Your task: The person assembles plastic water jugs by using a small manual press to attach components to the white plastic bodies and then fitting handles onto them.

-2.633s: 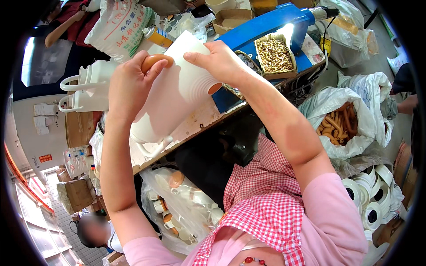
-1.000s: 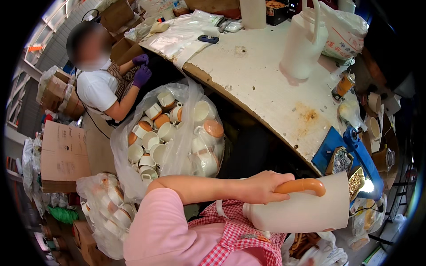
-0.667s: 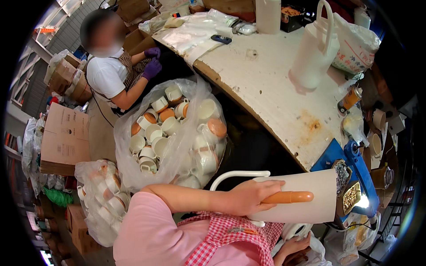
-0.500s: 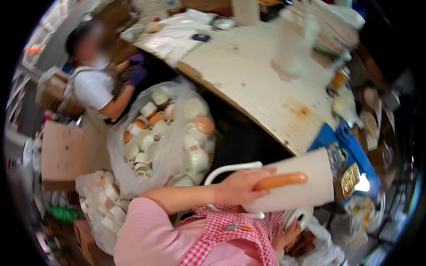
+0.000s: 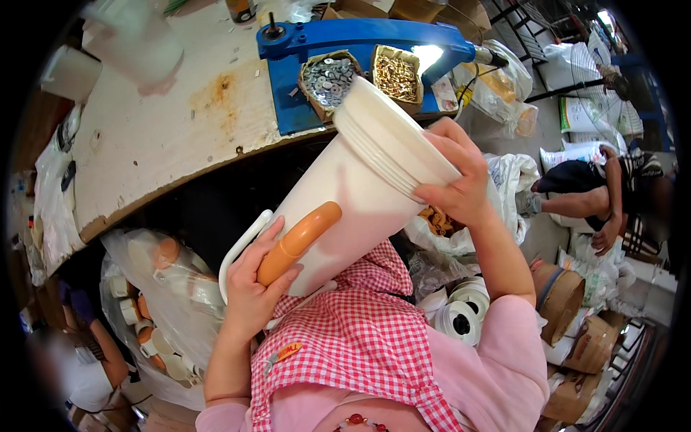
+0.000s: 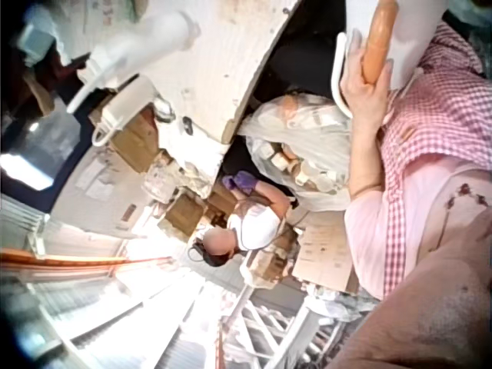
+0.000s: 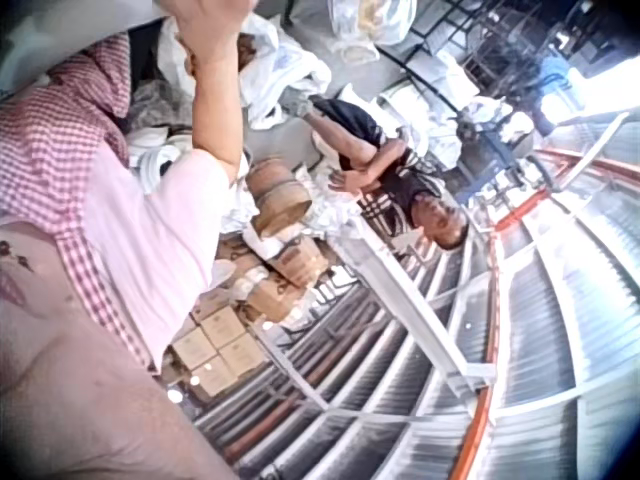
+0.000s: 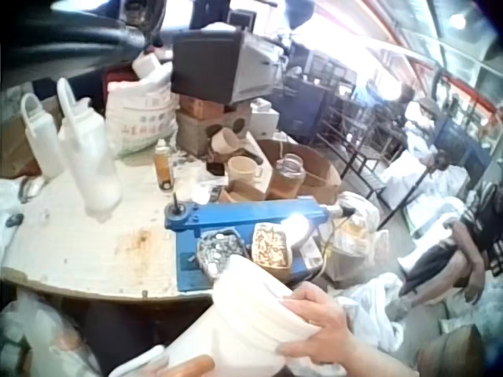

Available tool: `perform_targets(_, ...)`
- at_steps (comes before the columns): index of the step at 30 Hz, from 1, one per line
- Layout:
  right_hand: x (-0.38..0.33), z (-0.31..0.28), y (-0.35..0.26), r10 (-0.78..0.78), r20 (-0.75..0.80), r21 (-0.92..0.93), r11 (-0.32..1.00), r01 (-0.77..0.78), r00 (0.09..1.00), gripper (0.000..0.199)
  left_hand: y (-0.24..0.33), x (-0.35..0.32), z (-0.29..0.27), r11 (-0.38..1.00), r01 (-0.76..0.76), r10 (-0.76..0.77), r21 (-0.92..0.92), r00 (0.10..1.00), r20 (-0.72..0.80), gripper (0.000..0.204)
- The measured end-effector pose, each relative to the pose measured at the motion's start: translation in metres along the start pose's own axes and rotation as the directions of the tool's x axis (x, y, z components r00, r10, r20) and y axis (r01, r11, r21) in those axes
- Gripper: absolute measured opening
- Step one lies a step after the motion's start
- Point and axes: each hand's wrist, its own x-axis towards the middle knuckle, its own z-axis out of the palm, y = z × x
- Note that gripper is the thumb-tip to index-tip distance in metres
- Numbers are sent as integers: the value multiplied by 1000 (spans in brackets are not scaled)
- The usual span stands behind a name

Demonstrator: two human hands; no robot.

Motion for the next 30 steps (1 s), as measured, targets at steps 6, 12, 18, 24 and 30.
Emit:
perform_targets(6,-20,-7,-17,11,1,-106,994,-11,1000,65,3,-5,-6,998,45,-43,-50,999,27,41)
perform_targets(12,-21,-9,-18,59,-12,-133,989,-60,998,65,-6,-5,-10,997,-56,58,-62,997,42,42)
perform_targets(18,-15,-2,-27,124,24,-159,980,-119,992,68,-8,-8,-8,997,-71,72,-36,997,32,41)
perform_targets(24,-18,7,-26,159,6,-144,977,-156,987,54,-9,-13,-5,1000,15,-13,-17,995,100,47)
perform_targets(30,-18,20,-39,209,-16,-180,961,-209,978,46,-7,-19,-1,998,-38,33,45,994,103,41)
